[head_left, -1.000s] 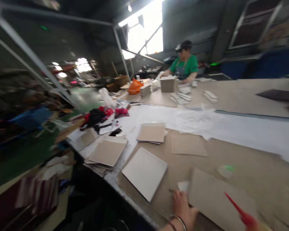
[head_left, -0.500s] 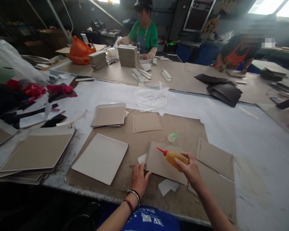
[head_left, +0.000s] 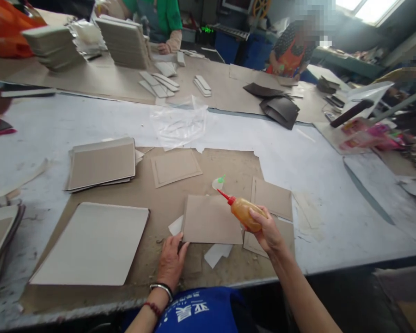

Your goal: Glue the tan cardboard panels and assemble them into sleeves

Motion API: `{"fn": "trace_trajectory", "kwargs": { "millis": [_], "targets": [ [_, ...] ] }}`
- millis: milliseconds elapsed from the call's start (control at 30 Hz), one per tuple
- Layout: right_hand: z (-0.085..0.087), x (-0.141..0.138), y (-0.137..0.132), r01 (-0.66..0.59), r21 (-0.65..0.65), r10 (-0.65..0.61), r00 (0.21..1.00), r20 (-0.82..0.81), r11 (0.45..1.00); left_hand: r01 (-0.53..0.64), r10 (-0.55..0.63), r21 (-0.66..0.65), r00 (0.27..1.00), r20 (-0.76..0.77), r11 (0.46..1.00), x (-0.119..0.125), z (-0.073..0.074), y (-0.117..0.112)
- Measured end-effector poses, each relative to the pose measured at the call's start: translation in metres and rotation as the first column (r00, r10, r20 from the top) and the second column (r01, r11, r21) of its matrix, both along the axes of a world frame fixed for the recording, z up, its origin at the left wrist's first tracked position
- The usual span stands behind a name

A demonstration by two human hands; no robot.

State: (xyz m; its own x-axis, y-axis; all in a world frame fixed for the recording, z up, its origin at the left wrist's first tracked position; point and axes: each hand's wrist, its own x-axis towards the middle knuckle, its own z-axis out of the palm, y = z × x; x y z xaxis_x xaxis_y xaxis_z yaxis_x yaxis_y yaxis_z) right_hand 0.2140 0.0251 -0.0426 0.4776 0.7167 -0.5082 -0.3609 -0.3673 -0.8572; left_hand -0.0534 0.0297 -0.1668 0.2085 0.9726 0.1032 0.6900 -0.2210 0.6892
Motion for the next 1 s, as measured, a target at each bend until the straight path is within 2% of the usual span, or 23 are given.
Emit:
{"fn": "trace_trajectory", "kwargs": {
  "millis": [67,167,300,400,500,700,1000],
  "targets": [
    [0.003,0.003,-0.004,-0.004,-0.015,0.005,1.0,0.022,1.0,0.011,-0.011,0.021,1.0,-0.014,1.0,-0.001,-0.001,0.0],
    [0.0,-0.002,-0.004,-0.105,-0.087,0.121,0.971,0.206,0.991,0.022,-0.021,0.045,0.999,-0.03,0.999,-0.002,-0.002,0.0],
    [-0.01,-0.022,0.007,-0.287,-0.157,0.326,0.791,0.518,0.945,0.021,-0.019,0.045,0.999,-0.04,0.999,-0.003,-0.002,0.0],
    [-0.017,-0.034,0.02,-0.366,-0.172,0.385,0.656,0.649,0.914,0.017,-0.016,0.034,0.999,-0.041,0.999,-0.002,-0.001,0.0],
    [-0.024,-0.039,0.032,-0.396,-0.186,0.403,0.581,0.707,0.899,0.016,-0.015,0.025,0.999,-0.041,1.0,-0.001,0.0,-0.001],
    [-0.034,-0.039,0.046,-0.414,-0.209,0.427,0.55,0.718,0.886,0.01,-0.01,0.003,0.998,-0.056,1.0,0.0,0.002,-0.002],
    [-0.028,-0.042,0.054,-0.423,-0.222,0.438,0.525,0.73,0.878,-0.004,0.003,-0.012,0.999,-0.051,1.0,0.002,0.005,-0.002]
  ]
}}
